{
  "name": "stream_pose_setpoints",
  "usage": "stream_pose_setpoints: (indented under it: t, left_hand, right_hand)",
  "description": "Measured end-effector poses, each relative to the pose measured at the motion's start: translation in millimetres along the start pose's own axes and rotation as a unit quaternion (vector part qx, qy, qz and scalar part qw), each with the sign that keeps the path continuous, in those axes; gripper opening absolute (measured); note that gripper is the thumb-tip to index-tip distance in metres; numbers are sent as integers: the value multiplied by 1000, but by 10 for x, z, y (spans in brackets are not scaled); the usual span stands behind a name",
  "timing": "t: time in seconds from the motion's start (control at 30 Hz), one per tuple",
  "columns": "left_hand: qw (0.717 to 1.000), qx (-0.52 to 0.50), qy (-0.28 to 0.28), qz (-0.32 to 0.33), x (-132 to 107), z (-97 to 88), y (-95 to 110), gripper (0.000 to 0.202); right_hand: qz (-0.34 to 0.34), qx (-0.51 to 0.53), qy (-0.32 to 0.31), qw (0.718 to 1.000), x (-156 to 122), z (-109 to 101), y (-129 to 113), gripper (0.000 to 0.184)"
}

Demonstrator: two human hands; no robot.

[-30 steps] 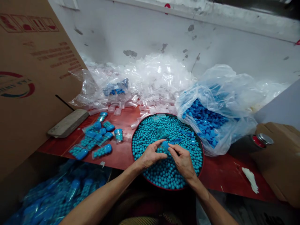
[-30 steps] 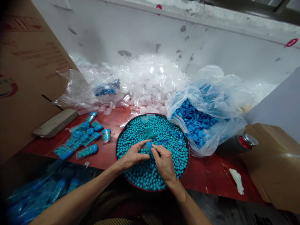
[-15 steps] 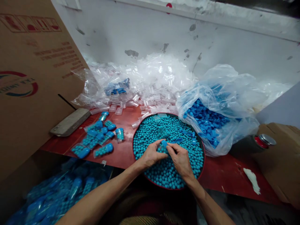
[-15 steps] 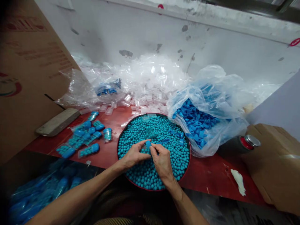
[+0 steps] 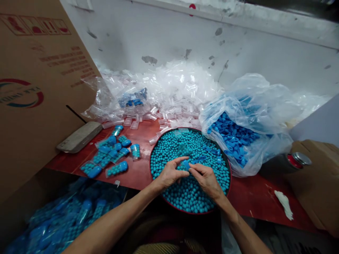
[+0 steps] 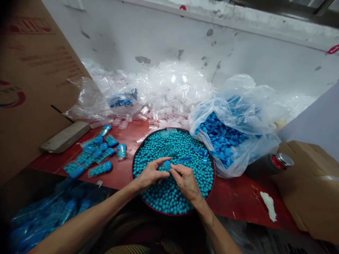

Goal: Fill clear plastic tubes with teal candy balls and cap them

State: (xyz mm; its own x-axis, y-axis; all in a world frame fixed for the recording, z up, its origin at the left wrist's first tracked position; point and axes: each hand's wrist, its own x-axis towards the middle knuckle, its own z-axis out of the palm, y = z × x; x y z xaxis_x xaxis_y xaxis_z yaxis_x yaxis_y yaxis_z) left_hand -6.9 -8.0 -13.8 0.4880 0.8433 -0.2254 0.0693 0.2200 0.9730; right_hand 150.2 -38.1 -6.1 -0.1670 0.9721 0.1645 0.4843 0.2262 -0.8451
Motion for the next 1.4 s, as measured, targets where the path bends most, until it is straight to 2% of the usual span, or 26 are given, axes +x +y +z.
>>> stream_pose_setpoints:
  t: [0.13,0.27,0.37,0.5,0.57,0.67,0.73,0.83,0.9,1.0,1.07,1.13,1.2,1.27,1.33,1.4]
  left_hand:
    - [1000,17,8,15,-5,8,-12,47]
    - [1000,17,2,22,-3,12,-23,39]
    - [1000,-1,1,24,-2,7,-29,35]
    - [998,-53,-30,26,1,-3,-28,34]
    - [997,-60,-41,24,4,-6,-20,34]
    - [998,-58,-37,17,10,-4,-9,34]
    - [997,-68,-18,13,15,-3,-7,34]
    - [997,-79,5,8,20,-5,-13,35]
    - [998,-61,-6,10,19,-5,-20,36]
    - [999,-23,-25,32,7,4,-16,37]
    - [999,-6,-18,50,-5,16,-4,41]
    - [997,14,-1,72,-15,34,4,46]
    - [995,26,12,93,-18,52,1,48]
    - [995,10,18,101,-18,62,-13,47]
    - [997,-19,2,77,-18,57,-25,50]
    - [998,-28,-19,56,-24,40,-27,53]
  right_hand:
    - [-43,-72,-49,995,-2,-57,-17,24]
    - [-91,-122,-59,987,-15,-37,-50,24]
    - [-75,-79,-71,991,2,-100,-80,24]
    - [21,77,-128,989,33,-266,-89,23]
    - [90,178,-91,976,41,-282,-59,31]
    - [174,293,36,940,51,-183,2,39]
    - [183,324,90,924,58,-91,26,36]
    - [150,345,83,923,64,-6,27,32]
    - [137,327,64,933,66,1,21,38]
    - [120,236,57,963,68,-34,4,47]
    - [76,135,46,987,66,-67,-22,46]
    - [7,29,11,999,57,-86,-60,44]
    - [-44,-49,-28,997,38,-77,-93,48]
    - [-56,-93,-57,992,9,-35,-105,67]
    - [-57,-128,-69,988,-28,32,-95,90]
    - [-56,-165,-69,982,-67,106,-75,100]
